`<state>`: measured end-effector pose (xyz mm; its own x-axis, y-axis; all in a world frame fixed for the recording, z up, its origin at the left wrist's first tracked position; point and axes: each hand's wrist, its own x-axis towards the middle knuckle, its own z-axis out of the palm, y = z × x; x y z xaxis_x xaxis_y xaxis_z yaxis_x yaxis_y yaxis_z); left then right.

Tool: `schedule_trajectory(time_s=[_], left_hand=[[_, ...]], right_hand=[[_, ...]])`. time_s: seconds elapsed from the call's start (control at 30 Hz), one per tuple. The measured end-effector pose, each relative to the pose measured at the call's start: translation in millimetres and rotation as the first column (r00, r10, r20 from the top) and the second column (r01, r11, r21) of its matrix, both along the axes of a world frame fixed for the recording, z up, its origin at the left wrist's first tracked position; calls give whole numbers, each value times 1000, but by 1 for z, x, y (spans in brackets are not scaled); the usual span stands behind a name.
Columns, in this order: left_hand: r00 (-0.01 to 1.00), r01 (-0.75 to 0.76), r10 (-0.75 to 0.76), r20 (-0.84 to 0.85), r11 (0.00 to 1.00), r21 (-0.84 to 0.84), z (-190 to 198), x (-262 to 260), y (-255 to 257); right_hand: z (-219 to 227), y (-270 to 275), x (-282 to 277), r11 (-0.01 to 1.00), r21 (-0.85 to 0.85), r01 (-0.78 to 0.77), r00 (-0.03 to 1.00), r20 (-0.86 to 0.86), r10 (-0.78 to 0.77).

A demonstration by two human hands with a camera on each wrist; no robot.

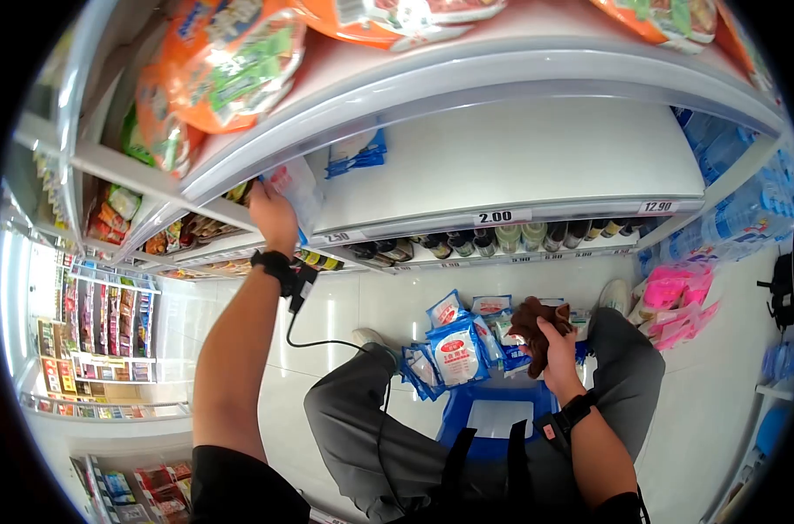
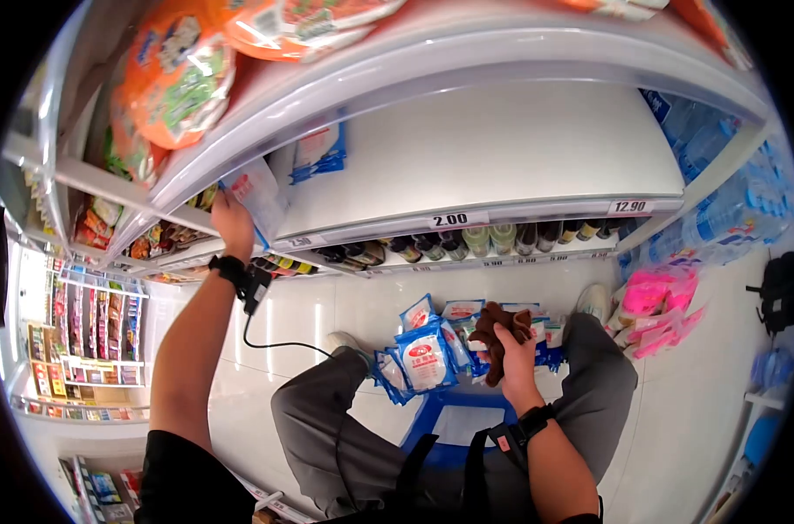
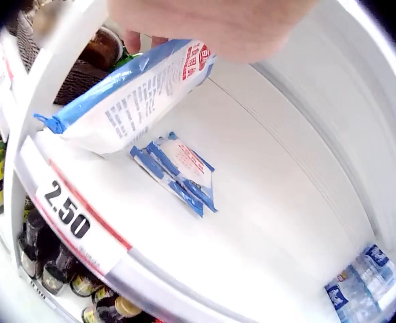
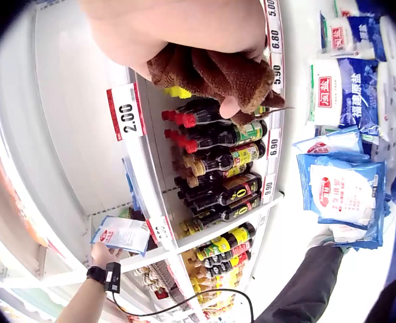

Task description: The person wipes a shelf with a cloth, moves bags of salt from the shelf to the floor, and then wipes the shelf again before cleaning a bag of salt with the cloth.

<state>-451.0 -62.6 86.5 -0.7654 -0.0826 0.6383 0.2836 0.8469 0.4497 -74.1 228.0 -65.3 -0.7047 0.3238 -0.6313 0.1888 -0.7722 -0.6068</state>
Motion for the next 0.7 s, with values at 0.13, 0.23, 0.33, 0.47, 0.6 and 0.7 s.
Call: schedule_trajectory(time_s=[0.13, 0.23, 0.33, 0.47, 0.6, 0.7], left_hand=[[997, 66, -70, 31, 991, 117, 16, 80, 0], [983, 168, -182, 29, 951, 260, 28, 143, 4], [941, 292, -335, 42, 870, 397, 41, 213, 12], [846, 356, -513, 146, 747, 562, 56, 304, 36], [489, 496, -859, 153, 418, 761, 34, 373, 49], [501, 282, -860, 99, 271, 920, 35, 408, 62]], right_hand=[[5, -21, 17, 996, 7, -85, 986, -143, 85], [34, -38, 28, 997, -11, -82, 955, -288, 76], [67, -66, 38, 990, 141, 10, 956, -293, 32], [119, -107, 57, 875, 393, -284, 902, -201, 383], [174, -124, 53, 309, 927, 215, 625, -373, 686], [181, -130, 67, 414, 884, 218, 623, -453, 638]])
